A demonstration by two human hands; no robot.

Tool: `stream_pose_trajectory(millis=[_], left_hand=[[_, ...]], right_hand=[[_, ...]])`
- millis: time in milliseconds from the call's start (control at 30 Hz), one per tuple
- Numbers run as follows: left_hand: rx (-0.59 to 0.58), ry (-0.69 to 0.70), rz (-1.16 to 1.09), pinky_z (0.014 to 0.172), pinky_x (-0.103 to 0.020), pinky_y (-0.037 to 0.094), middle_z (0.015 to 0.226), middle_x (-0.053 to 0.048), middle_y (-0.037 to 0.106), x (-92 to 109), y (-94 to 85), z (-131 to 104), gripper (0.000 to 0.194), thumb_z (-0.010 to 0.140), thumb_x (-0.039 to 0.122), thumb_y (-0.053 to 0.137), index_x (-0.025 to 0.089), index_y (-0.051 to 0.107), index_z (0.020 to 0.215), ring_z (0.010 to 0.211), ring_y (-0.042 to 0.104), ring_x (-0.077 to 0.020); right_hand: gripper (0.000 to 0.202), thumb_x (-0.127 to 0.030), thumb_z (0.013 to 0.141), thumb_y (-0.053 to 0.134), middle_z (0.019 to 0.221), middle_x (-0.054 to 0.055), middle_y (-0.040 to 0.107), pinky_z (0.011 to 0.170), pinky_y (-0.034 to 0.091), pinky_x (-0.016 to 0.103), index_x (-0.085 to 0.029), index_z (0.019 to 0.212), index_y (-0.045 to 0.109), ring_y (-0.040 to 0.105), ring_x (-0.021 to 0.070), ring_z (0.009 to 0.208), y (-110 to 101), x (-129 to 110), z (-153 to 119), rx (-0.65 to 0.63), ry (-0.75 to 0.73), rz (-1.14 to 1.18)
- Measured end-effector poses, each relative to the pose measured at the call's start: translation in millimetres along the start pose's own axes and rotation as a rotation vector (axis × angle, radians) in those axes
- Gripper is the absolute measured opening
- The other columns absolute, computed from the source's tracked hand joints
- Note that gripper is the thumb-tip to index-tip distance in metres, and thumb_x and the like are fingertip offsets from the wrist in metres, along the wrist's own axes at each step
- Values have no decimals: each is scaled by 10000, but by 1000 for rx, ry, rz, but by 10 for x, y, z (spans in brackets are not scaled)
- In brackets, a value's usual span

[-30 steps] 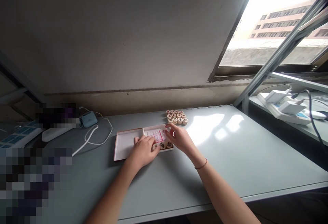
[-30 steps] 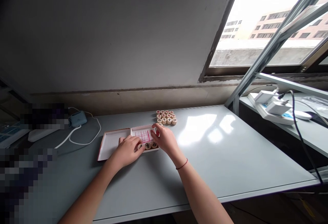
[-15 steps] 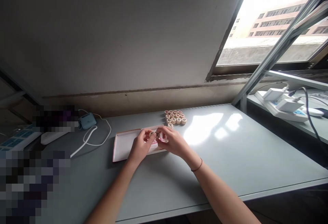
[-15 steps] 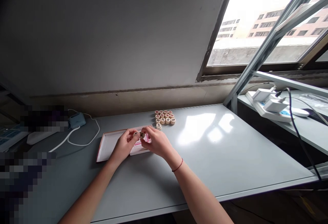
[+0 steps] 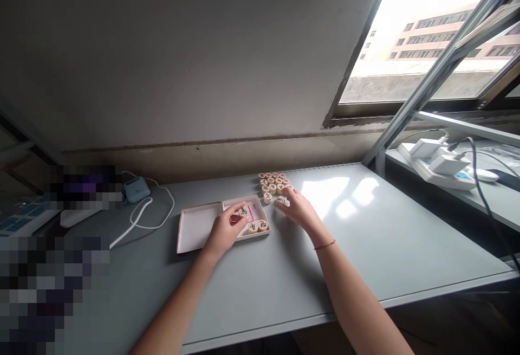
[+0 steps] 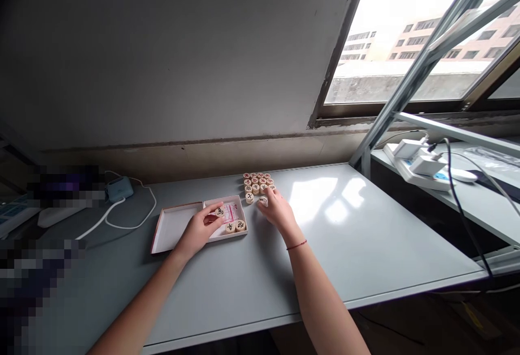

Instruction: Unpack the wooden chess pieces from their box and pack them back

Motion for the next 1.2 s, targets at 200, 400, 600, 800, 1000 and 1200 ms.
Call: stream_pose_trajectory(millis=[200, 400, 600, 800, 1000, 1200], left_hand=[[67, 300, 380, 830, -305, 525, 1060, -60, 665, 63, 40, -76, 305, 854, 253, 575, 223, 636, 1151, 902, 648, -187], [67, 370, 501, 822, -291, 517, 1048, -61, 657, 41, 56, -81, 372, 865, 203, 570, 250, 584, 1233, 926, 646, -191], [70, 402, 602, 935, -362, 488, 1151, -75, 644, 65, 88, -93, 402, 885, 348, 574, 248, 540, 1272, 1069, 607, -242], [-107, 355, 650, 949, -386, 486, 1173, -90, 641, 60, 126, -121, 329, 905, 344, 527, 203, 600, 1193, 1096, 596, -260], [-140, 354, 643, 962, -371, 472, 1155, -76, 660, 86, 151, -145, 298, 915, 317, 499, 216, 612, 1171, 1092, 601, -242], [-147, 352, 663, 932, -362, 481, 1118, -71, 681, 75, 147, -140, 279, 926, 312, 479, 210, 633, 1135, 1062, 614, -239]], right_hand=[[258, -442, 870, 506, 751, 16, 636, 542, 415, 226, -194, 857, 573, 553, 125, 635, -55, -559, -216, -346, -308, 479], [159, -343, 824, 554, 770, -1, 637, 518, 391, 205, -184, 838, 551, 509, 91, 584, 39, -739, -329, -346, -314, 547], [136, -323, 796, 546, 900, 22, 676, 560, 421, 231, -212, 868, 578, 529, 104, 591, -117, -397, -151, -114, -204, 437], [95, -281, 759, 569, 885, 5, 689, 563, 379, 249, -239, 844, 561, 527, 121, 556, -156, 93, 3, 68, 8, 118], [104, -265, 792, 544, 905, 15, 681, 580, 366, 235, -246, 893, 560, 585, 158, 697, -12, 93, 13, -9, 10, -41], [120, -231, 803, 527, 916, 16, 669, 565, 341, 229, -244, 920, 548, 571, 157, 712, 33, 26, 21, -29, 14, -81]])
Point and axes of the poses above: each hand's wrist, its own z-axis towards the middle knuckle, its own y-axis out of the palm, x = y × z, the point moved 1 cm from there along z, towards the middle knuckle
